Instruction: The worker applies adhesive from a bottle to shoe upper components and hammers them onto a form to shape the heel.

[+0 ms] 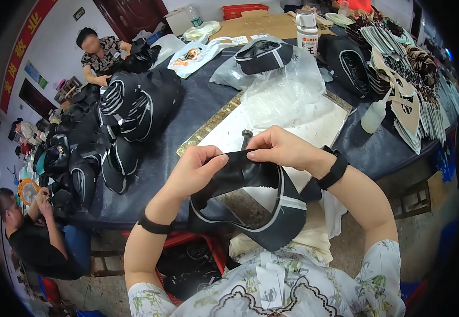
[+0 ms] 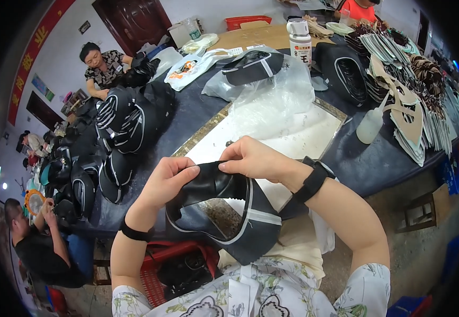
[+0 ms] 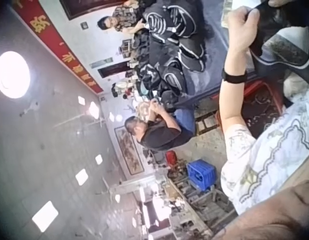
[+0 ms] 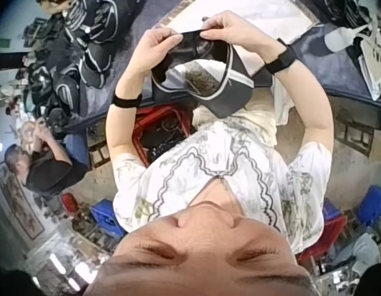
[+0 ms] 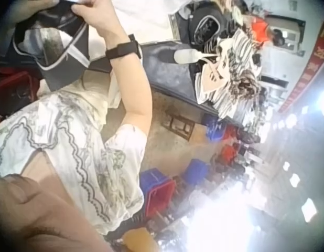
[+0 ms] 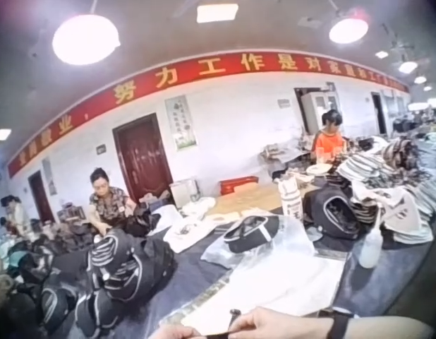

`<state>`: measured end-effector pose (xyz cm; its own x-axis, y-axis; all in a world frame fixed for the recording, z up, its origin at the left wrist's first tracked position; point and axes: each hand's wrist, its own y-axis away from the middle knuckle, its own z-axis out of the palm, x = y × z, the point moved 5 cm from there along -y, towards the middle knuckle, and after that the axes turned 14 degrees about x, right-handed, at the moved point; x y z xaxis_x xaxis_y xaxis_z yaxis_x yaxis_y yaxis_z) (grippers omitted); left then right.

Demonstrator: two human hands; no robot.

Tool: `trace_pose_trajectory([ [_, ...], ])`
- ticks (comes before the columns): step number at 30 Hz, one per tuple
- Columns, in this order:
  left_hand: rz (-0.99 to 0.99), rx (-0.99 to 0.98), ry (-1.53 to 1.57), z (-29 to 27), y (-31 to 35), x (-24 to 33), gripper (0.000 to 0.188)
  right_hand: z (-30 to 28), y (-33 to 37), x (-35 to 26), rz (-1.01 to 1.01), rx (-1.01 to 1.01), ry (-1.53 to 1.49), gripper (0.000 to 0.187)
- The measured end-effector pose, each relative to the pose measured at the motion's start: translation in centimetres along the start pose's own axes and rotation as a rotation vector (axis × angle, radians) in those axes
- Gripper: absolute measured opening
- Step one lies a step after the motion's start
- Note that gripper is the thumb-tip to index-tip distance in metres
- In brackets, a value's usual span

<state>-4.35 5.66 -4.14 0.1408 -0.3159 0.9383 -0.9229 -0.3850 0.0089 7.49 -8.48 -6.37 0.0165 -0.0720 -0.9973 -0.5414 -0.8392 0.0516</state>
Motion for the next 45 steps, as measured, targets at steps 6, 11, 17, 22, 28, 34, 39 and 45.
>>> trace_pose_trajectory([
  [6, 0.017, -0.074, 0.035, 0.4, 0.3, 0.5, 0.015, 0.3, 1.0, -0.5, 0.069, 0.021, 0.077, 0.009],
  [11, 0.288, 0.02, -0.275, 0.7, 1.3, 2.6, 0.01, 0.7, 1.2, -1.3, 0.006, 0.031, 0.191, 0.009],
  [17, 0.012, -0.182, 0.095, 1.5, 1.2, 1.1, 0.015, 0.2, 1.1, -1.4, -0.008, 0.055, 0.195, 0.011],
  [22, -0.137, -0.21, 0.212, 1.0, 0.9, -0.9, 0.014, -1.1, 0.9, -0.6, 0.1, 0.123, 0.269, 0.011],
  [28, -0.211, -0.122, 0.29, 0.9, -0.4, -3.2, 0.013, -1.7, -0.4, 1.6, 0.201, 0.229, 0.098, 0.01],
  [34, -0.235, -0.098, 0.401, 0.8, -1.6, -4.5, 0.014, -2.2, -1.0, 3.5, 0.322, 0.174, -0.118, 0.016],
  [39, 0.259, 0.122, -0.003, -1.1, -1.5, -1.0, 0.009, -1.7, 0.5, 3.8, 0.235, 0.149, -0.34, 0.044],
  [45, 0.766, 0.111, -0.152, -0.4, -1.3, 5.2, 0.019, 3.7, 1.4, 1.9, 0.088, -0.159, -0.743, 0.041],
])
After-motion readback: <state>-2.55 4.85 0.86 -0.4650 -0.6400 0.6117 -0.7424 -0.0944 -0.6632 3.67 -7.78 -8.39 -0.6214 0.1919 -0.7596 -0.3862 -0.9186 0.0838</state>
